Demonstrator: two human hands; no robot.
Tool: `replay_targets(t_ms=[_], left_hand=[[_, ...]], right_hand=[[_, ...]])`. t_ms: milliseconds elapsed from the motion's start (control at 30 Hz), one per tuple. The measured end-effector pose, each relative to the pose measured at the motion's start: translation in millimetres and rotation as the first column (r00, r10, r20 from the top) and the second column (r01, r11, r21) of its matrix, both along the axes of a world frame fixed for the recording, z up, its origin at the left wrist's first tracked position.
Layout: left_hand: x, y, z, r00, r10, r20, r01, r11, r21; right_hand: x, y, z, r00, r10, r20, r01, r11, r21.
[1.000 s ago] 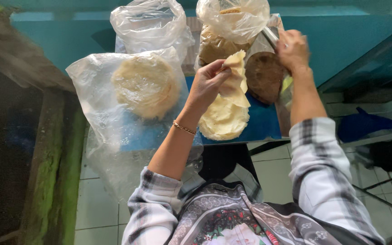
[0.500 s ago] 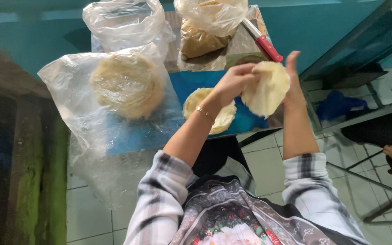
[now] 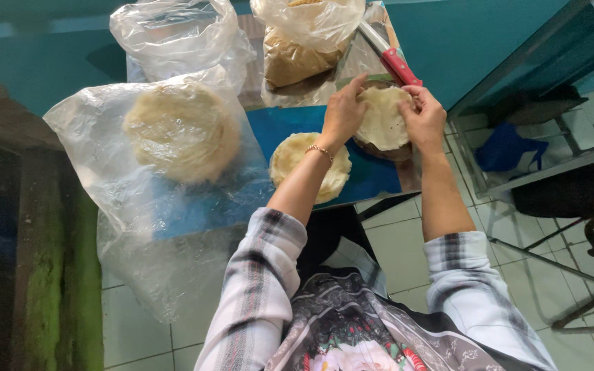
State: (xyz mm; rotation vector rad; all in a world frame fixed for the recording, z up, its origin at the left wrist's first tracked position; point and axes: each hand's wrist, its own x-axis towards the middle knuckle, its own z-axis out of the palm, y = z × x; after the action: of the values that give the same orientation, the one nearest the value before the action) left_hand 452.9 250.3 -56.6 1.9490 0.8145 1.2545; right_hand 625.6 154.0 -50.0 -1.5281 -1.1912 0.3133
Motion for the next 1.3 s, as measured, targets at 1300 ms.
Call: replay_targets(t_ms=[1300], left_hand=[[-178.5,-195.5,27.8,0.887,0.366,-0.282,-0.162,0.817,0.553]], right_hand=[[-139.8,-53.6,28.6,0.887,0.41,0.212,-0.379,0.909,-0.174]])
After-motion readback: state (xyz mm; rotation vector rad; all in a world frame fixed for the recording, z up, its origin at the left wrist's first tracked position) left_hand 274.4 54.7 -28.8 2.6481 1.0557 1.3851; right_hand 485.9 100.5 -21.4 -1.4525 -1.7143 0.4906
